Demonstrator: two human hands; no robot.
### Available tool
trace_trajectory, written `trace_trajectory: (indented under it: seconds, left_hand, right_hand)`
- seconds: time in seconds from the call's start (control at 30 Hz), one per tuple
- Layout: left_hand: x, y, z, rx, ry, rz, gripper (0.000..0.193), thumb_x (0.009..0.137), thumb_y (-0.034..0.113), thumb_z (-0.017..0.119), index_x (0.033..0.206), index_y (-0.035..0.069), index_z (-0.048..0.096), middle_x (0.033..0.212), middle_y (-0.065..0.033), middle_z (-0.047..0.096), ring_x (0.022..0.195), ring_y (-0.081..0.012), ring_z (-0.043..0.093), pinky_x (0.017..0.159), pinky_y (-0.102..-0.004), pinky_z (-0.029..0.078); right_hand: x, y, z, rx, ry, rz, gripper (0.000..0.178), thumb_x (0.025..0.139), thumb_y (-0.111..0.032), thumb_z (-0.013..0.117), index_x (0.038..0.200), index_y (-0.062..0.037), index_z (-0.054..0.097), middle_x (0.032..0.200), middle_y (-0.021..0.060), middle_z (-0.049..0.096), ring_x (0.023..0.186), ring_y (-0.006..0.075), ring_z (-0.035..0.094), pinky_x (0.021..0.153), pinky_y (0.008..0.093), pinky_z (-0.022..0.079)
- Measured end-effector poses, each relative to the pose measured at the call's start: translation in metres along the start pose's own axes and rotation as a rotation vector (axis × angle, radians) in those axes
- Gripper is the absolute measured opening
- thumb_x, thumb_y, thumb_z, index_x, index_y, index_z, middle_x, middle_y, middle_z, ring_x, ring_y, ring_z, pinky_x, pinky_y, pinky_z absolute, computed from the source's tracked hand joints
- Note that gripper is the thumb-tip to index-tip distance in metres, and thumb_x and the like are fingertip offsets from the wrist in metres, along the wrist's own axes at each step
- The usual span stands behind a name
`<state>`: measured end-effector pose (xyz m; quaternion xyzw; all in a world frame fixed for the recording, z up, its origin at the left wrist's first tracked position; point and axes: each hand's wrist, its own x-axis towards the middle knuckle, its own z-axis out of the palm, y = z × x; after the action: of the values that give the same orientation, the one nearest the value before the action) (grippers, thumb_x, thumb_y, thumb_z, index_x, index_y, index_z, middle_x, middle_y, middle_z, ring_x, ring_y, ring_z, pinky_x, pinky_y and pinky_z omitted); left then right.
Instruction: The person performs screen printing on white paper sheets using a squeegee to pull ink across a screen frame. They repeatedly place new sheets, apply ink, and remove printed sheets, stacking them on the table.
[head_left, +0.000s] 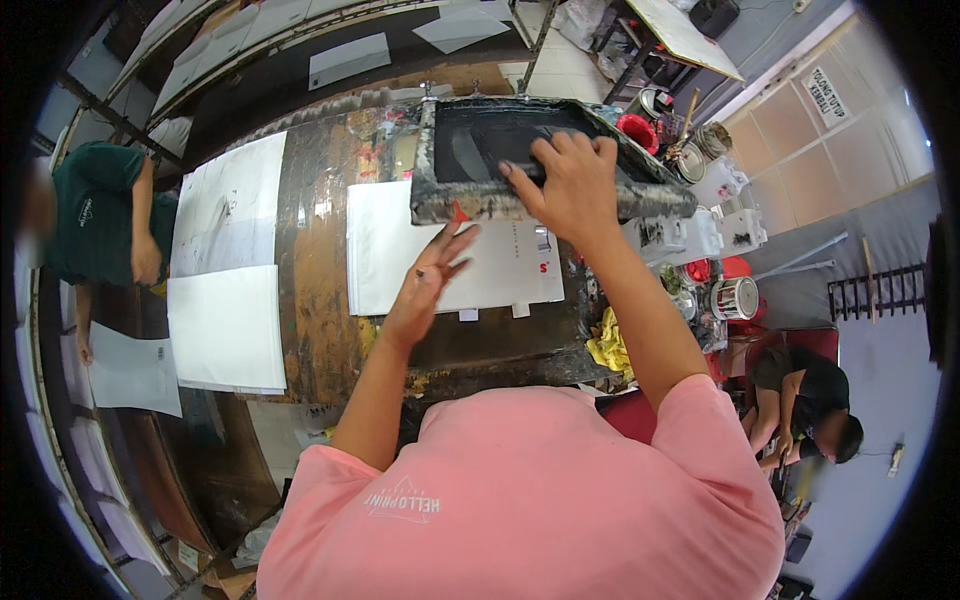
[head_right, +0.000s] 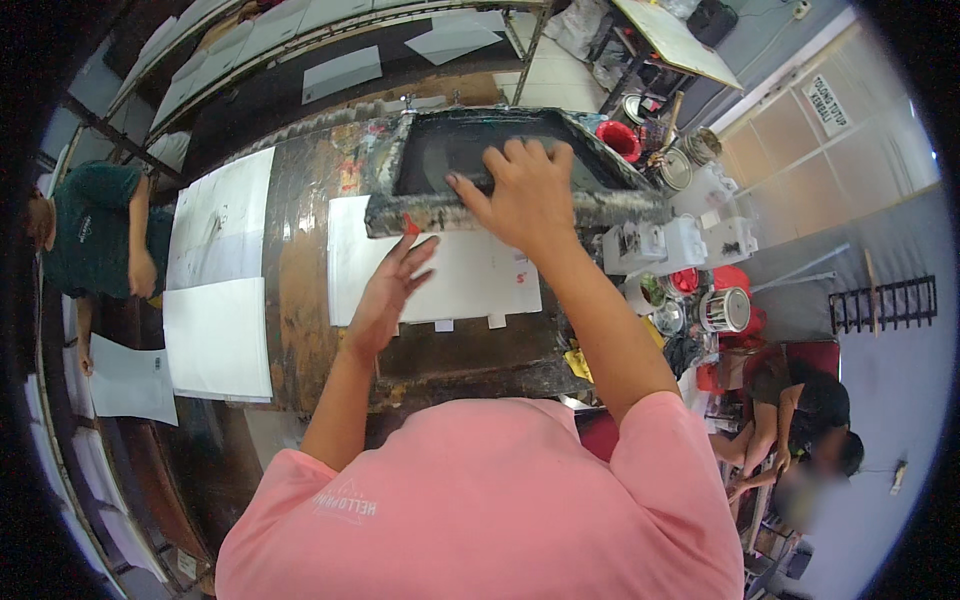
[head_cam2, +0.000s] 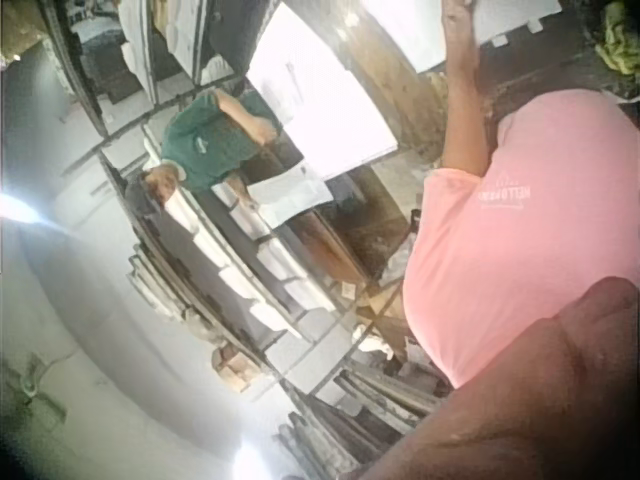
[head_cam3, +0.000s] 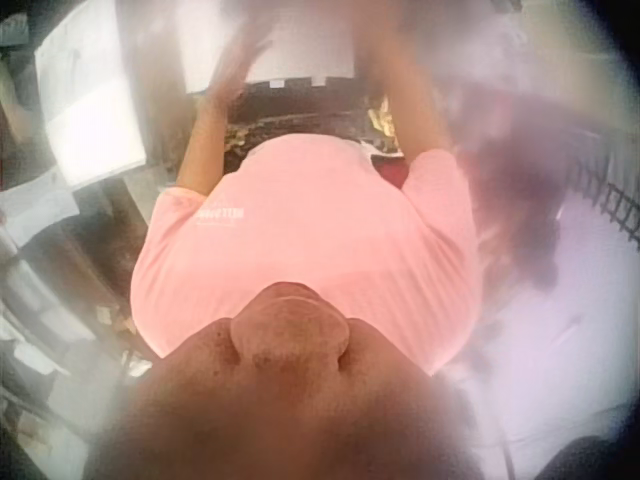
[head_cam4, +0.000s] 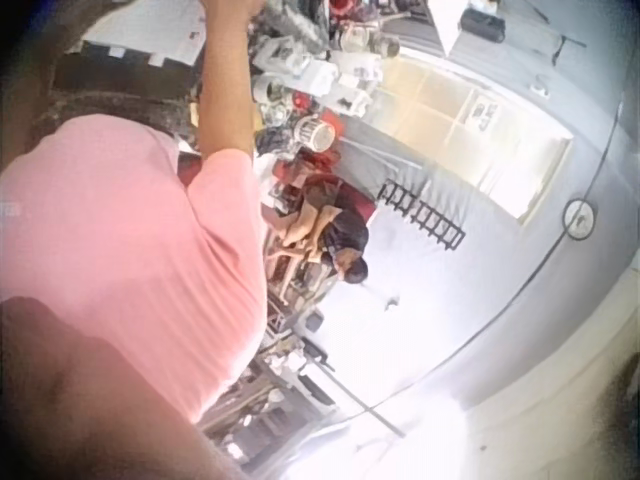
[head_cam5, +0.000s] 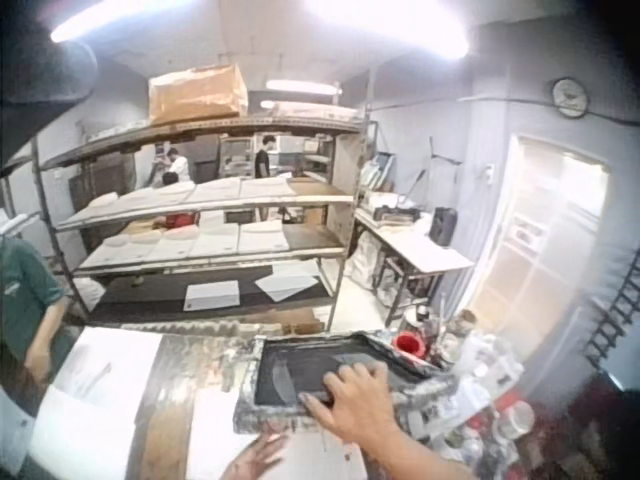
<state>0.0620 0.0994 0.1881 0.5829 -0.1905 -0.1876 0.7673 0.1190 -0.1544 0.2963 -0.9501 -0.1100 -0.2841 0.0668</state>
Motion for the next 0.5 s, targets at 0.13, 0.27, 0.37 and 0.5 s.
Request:
trace_trajectory:
  seconds: [0.13, 0.27, 0.37, 0.5]
  left_hand:
    - [-0.029, -0.063, -0.039, 1.412, 0.277, -0.486, 0.095, 0.1, 0.081, 0.044, 0.172, 0.019, 0.032, 0.174, -0.0321, 0.02, 0.163, -0.0511, 0.01, 0.129, -0.0677, 0.003]
    - [-0.083, -0.118, -0.056, 1.535, 0.307, -0.659, 0.11, 0.094, 0.091, 0.039, 0.174, 0.016, 0.022, 0.176, -0.034, 0.009, 0.164, -0.0513, -0.007, 0.122, -0.0736, -0.014]
    - [-0.1, -0.143, -0.059, 1.615, 0.268, -0.674, 0.12, 0.091, 0.095, 0.037, 0.174, 0.011, 0.018, 0.176, -0.0336, 0.007, 0.165, -0.0475, -0.006, 0.122, -0.0756, -0.013]
    - [-0.1, -0.144, -0.057, 1.584, 0.241, -0.678, 0.131, 0.086, 0.099, 0.036, 0.173, 0.004, 0.014, 0.179, -0.0265, 0.006, 0.167, -0.0409, -0.005, 0.122, -0.0753, -0.014]
  right_hand:
    - [0.028, 0.01, -0.004, 0.002, 0.074, -0.031, 0.053, 0.095, -0.059, 0.068, 0.087, -0.0072, 0.079, 0.084, 0.0108, 0.07, 0.085, 0.0295, 0.063, 0.089, 0.0469, 0.038]
    - [0.055, 0.015, -0.011, 0.052, 0.049, 0.003, 0.058, 0.096, -0.06, 0.067, 0.088, -0.0046, 0.079, 0.082, 0.0129, 0.071, 0.084, 0.0317, 0.067, 0.086, 0.046, 0.04]
    - [0.075, 0.013, -0.02, 0.036, -0.049, 0.049, 0.06, 0.096, -0.062, 0.066, 0.091, -0.0041, 0.08, 0.085, 0.0151, 0.073, 0.088, 0.0331, 0.07, 0.087, 0.0467, 0.042]
    - [0.093, 0.017, -0.024, 0.055, -0.023, 0.059, 0.059, 0.097, -0.063, 0.065, 0.1, -0.0063, 0.082, 0.093, 0.0162, 0.077, 0.095, 0.0335, 0.072, 0.09, 0.0484, 0.044]
